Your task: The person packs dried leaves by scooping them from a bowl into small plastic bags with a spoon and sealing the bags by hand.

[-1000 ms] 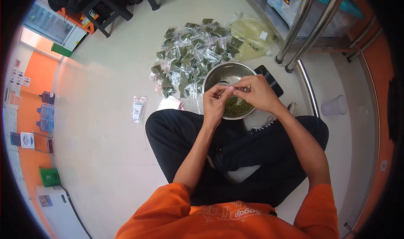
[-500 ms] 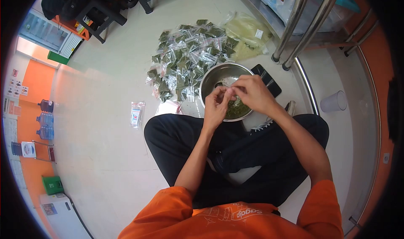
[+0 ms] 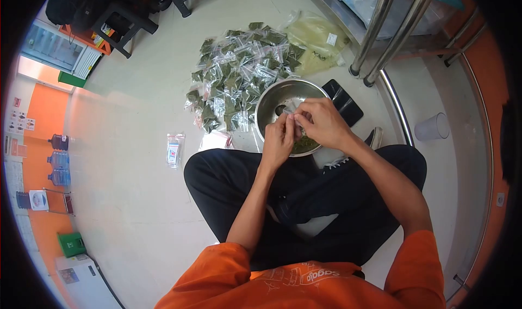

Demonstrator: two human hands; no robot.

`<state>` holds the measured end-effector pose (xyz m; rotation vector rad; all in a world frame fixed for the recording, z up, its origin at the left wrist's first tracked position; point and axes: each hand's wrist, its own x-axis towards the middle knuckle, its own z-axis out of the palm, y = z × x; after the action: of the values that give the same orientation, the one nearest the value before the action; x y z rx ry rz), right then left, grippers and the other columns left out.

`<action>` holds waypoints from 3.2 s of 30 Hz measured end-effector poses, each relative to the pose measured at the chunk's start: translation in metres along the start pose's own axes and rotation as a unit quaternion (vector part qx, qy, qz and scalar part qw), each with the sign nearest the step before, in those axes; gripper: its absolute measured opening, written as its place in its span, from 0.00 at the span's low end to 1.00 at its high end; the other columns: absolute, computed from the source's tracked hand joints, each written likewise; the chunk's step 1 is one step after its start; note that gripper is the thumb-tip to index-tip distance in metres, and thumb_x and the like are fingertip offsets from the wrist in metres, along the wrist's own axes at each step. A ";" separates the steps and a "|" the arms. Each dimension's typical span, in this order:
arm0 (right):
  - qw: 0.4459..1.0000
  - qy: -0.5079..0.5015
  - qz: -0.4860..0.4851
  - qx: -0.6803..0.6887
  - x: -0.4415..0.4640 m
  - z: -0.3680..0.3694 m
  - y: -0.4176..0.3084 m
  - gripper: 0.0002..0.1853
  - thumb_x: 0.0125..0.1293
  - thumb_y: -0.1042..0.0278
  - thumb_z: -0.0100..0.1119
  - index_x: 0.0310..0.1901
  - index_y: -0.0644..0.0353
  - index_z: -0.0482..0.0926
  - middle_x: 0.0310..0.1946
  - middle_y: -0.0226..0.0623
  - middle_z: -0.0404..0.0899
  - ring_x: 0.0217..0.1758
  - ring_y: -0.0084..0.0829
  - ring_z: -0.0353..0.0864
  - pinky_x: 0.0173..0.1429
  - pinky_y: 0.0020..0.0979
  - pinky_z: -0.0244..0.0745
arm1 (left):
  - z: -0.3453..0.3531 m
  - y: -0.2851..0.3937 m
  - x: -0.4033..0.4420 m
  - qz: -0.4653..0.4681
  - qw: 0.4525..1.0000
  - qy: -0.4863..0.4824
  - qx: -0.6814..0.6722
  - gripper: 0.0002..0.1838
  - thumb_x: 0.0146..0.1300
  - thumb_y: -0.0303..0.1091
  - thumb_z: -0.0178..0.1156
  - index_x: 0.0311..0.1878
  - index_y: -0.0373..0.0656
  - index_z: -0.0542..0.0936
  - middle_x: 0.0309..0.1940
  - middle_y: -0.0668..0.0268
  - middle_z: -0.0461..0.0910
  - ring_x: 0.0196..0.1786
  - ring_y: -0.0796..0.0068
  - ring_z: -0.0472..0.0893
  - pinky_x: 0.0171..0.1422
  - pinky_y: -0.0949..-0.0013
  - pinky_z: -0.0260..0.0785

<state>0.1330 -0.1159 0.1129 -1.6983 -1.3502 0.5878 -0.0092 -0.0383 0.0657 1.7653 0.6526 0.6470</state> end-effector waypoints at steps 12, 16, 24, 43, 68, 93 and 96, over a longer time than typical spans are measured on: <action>0.963 0.105 -0.087 -0.233 0.010 0.002 0.013 0.06 0.60 0.76 0.58 0.35 0.72 0.76 0.34 0.54 0.78 0.39 0.57 0.82 0.45 0.49 0.79 | 0.013 0.004 -0.005 -0.051 0.998 0.024 0.021 0.20 0.74 0.35 0.55 0.25 0.33 0.77 0.14 0.66 0.76 0.18 0.82 0.76 0.25 0.73 0.66; 0.980 0.075 -0.117 -0.140 0.004 0.003 -0.010 0.09 0.58 0.81 0.58 0.41 0.71 0.79 0.44 0.48 0.76 0.47 0.53 0.81 0.52 0.47 0.78 | 0.004 -0.003 -0.003 -0.080 0.995 0.061 0.007 0.21 0.74 0.35 0.55 0.25 0.33 0.77 0.14 0.67 0.76 0.17 0.83 0.75 0.24 0.72 0.65; 0.983 0.002 -0.127 -0.135 0.002 0.014 0.022 0.08 0.58 0.81 0.59 0.38 0.73 0.84 0.49 0.50 0.80 0.48 0.51 0.82 0.54 0.43 0.77 | -0.005 0.001 0.001 -0.035 0.996 0.035 0.078 0.19 0.73 0.34 0.56 0.25 0.33 0.77 0.12 0.65 0.74 0.14 0.82 0.69 0.21 0.70 0.60; 0.999 0.012 0.034 0.026 -0.012 0.038 0.025 0.09 0.54 0.76 0.68 0.38 0.65 0.86 0.71 0.52 0.61 0.67 0.52 0.73 0.64 0.43 0.75 | -0.010 -0.006 0.009 0.291 0.902 0.067 0.313 0.22 0.43 0.25 0.69 0.46 0.42 0.80 0.39 0.64 0.82 0.44 0.59 0.81 0.53 0.57 0.69; 0.905 -0.100 0.032 -0.413 0.020 -0.004 0.081 0.21 0.64 0.76 0.54 0.60 0.59 0.82 0.44 0.50 0.81 0.46 0.52 0.83 0.50 0.49 0.80 | -0.039 -0.063 0.032 -0.320 0.926 0.201 0.001 0.25 0.53 0.50 0.78 0.32 0.32 0.86 0.30 0.52 0.86 0.33 0.63 0.85 0.41 0.60 0.76; 0.917 -0.187 -0.026 -0.350 0.015 -0.018 0.050 0.26 0.59 0.85 0.53 0.58 0.54 0.84 0.40 0.46 0.79 0.43 0.50 0.81 0.50 0.44 0.75 | -0.044 -0.044 0.036 -0.196 0.968 0.153 0.029 0.28 0.51 0.54 0.76 0.32 0.31 0.86 0.33 0.41 0.85 0.41 0.43 0.86 0.49 0.50 0.78; 0.918 -0.147 -0.048 -0.366 0.013 -0.012 0.064 0.25 0.60 0.84 0.53 0.58 0.54 0.85 0.41 0.46 0.79 0.44 0.51 0.81 0.50 0.45 0.75 | -0.045 -0.044 0.035 -0.179 0.972 0.151 0.014 0.27 0.51 0.53 0.76 0.30 0.31 0.86 0.31 0.40 0.84 0.40 0.42 0.86 0.49 0.51 0.79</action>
<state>0.1807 -0.1100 0.0667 -2.1635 -2.0343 0.2913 -0.0210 0.0273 0.0386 1.5311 1.1635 0.6612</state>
